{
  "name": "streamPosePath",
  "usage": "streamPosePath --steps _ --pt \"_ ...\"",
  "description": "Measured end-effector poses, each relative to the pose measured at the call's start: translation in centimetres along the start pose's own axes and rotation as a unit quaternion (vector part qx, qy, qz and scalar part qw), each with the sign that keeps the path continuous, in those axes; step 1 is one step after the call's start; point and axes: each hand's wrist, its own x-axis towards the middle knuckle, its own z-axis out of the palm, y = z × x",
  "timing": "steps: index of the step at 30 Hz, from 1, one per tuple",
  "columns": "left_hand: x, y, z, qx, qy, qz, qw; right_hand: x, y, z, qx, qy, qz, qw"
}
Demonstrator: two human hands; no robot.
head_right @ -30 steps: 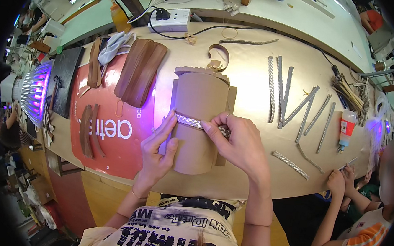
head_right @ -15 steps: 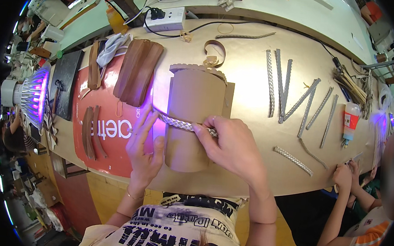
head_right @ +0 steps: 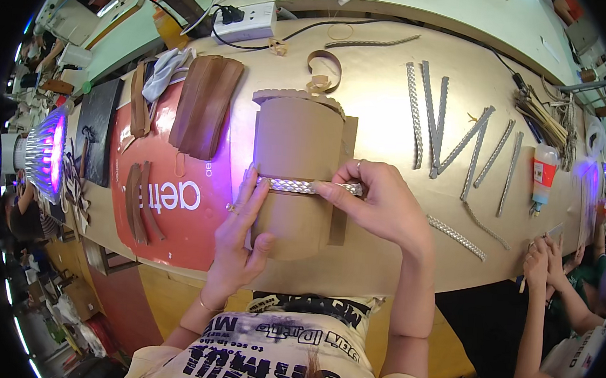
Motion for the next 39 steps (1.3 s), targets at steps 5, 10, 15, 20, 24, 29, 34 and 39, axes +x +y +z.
streamPosePath --steps 5,10,15,20,24,29,34,39 --pt "0.1 0.0 0.0 0.003 0.001 -0.006 1.0 -0.1 2.7 0.5 0.147 -0.013 0.005 0.989" --pt "0.2 0.1 -0.2 0.006 -0.019 -0.007 1.0 0.1 3.7 0.7 0.182 -0.021 0.02 0.983" --pt "0.3 0.5 -0.3 0.016 -0.033 -0.015 0.999 0.3 4.1 1.3 0.205 -0.017 0.003 0.979" --pt "0.4 0.8 -0.3 0.022 -0.034 -0.029 0.999 0.5 4.8 2.3 0.241 -0.016 0.022 0.97" --pt "0.3 0.7 -0.4 0.03 -0.032 -0.027 0.999 0.7 5.1 2.8 0.269 -0.014 0.04 0.962" --pt "0.2 0.6 -0.2 0.043 -0.022 -0.025 0.999 0.5 5.2 3.3 0.269 0.03 0.046 0.961" --pt "0.0 0.7 -0.1 0.056 -0.03 -0.031 0.997 0.3 5.4 4.1 0.306 0.083 0.058 0.946" --pt "0.0 0.6 0.0 0.063 -0.031 -0.035 0.997 0.1 5.9 4.5 0.346 0.096 0.067 0.931"
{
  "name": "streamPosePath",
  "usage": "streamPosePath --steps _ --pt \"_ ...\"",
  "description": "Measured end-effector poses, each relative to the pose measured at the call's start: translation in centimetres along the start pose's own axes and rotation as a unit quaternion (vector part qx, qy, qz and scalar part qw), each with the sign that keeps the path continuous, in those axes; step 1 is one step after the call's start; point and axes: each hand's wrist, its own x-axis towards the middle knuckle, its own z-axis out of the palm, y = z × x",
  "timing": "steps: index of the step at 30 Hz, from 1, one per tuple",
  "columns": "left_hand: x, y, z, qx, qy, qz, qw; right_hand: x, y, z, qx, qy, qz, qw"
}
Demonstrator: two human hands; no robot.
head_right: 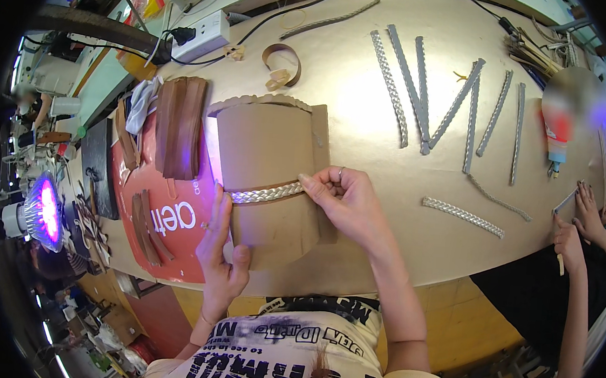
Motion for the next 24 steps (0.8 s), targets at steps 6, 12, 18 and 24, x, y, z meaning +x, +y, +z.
streamPosePath --steps 6,12,18,24 --pt "0.0 0.1 -0.1 0.001 -0.003 -0.005 1.0 -0.3 0.9 0.8 0.014 0.033 -0.014 0.999" --pt "-0.2 -0.2 0.4 -0.009 0.011 0.004 1.0 -0.1 1.9 0.8 -0.037 0.1 -0.012 0.994" --pt "-1.0 -0.7 0.9 0.004 0.026 -0.002 1.0 0.0 3.3 2.2 -0.174 0.172 -0.077 0.967" --pt "-0.3 -0.3 1.8 -0.002 0.062 0.024 0.998 0.1 3.3 1.2 -0.157 0.129 -0.093 0.975"
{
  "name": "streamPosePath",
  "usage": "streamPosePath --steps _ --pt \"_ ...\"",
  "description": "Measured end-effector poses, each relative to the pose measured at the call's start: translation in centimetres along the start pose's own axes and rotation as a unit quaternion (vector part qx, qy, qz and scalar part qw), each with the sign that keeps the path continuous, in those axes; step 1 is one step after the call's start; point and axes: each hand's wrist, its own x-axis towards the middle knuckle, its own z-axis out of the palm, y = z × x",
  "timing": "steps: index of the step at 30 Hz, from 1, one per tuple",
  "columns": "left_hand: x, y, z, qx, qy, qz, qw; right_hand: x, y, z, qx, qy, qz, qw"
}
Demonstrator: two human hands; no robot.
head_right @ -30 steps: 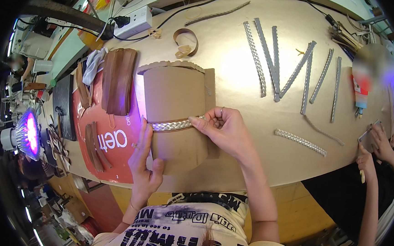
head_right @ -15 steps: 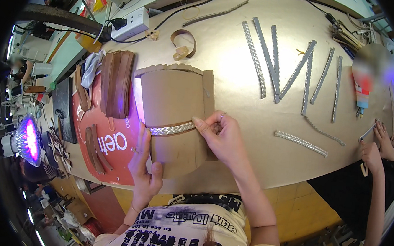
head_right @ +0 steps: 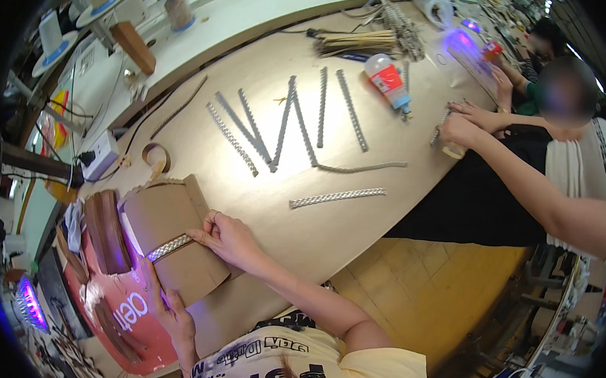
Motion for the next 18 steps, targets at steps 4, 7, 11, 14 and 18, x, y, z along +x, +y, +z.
streamPosePath --steps 4,7,11,14,18 --pt "-0.2 -0.2 0.2 0.013 0.008 0.012 1.0 0.9 0.7 -0.5 0.114 -0.049 -0.035 0.992" --pt "-0.3 -0.3 0.4 0.0 0.013 0.006 1.0 1.1 1.1 -0.8 0.138 -0.082 -0.039 0.986" --pt "-0.2 -0.1 0.5 0.003 0.025 0.019 1.0 1.1 0.5 -1.4 0.129 -0.121 0.024 0.984" --pt "-0.2 0.0 0.7 -0.005 0.03 0.016 0.999 1.2 0.0 -1.5 0.06 -0.11 0.04 0.991" --pt "-0.5 -0.7 0.4 0.011 0.028 0.02 0.999 1.4 0.1 -1.5 0.047 -0.121 0.044 0.991"
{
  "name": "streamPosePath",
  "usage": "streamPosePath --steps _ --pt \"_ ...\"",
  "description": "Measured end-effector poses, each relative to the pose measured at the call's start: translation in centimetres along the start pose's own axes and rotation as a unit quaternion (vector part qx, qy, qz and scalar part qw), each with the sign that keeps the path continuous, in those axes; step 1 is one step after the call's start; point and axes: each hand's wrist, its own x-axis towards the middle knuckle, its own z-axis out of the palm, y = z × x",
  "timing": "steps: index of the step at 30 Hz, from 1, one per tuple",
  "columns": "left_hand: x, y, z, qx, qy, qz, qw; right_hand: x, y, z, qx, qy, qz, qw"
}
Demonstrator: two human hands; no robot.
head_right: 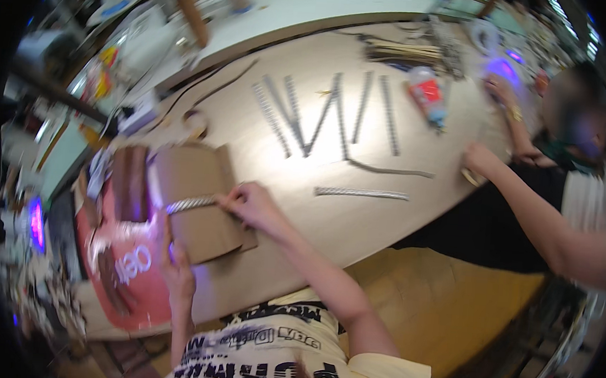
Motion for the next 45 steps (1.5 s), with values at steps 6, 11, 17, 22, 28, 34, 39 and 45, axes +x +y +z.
streamPosePath --steps 6,11,17,22,28,34,39,45 --pt "0.3 -0.6 -0.4 -0.027 0.003 0.021 0.999 -0.7 0.2 -1.1 0.132 -0.061 -0.013 0.989" --pt "0.6 -0.1 -0.8 -0.028 0.002 0.033 0.999 -2.3 -0.8 -0.9 0.28 -0.043 0.012 0.959" --pt "0.7 0.0 -0.9 -0.031 -0.003 0.027 0.999 -3.4 -2.9 -0.6 0.252 -0.056 -0.069 0.964" --pt "0.6 -0.1 -0.9 -0.041 -0.003 0.02 0.999 -4.1 -3.7 -0.1 0.123 -0.006 -0.134 0.983" --pt "0.6 0.1 -1.3 -0.025 0.002 0.025 0.999 -4.1 -3.8 -0.2 0.077 0.0 -0.183 0.98" --pt "1.4 1.3 -2.8 0.092 0.046 0.079 0.992 -2.9 -4.5 1.1 0.062 -0.051 -0.081 0.993" --pt "1.4 3.8 -1.6 0.141 -0.091 0.079 0.983 -2.4 -4.9 2.3 -0.026 0.045 -0.105 0.993" --pt "1.8 4.5 -0.8 0.168 -0.125 0.063 0.976 -2.5 -4.7 1.0 -0.011 0.035 -0.173 0.984"
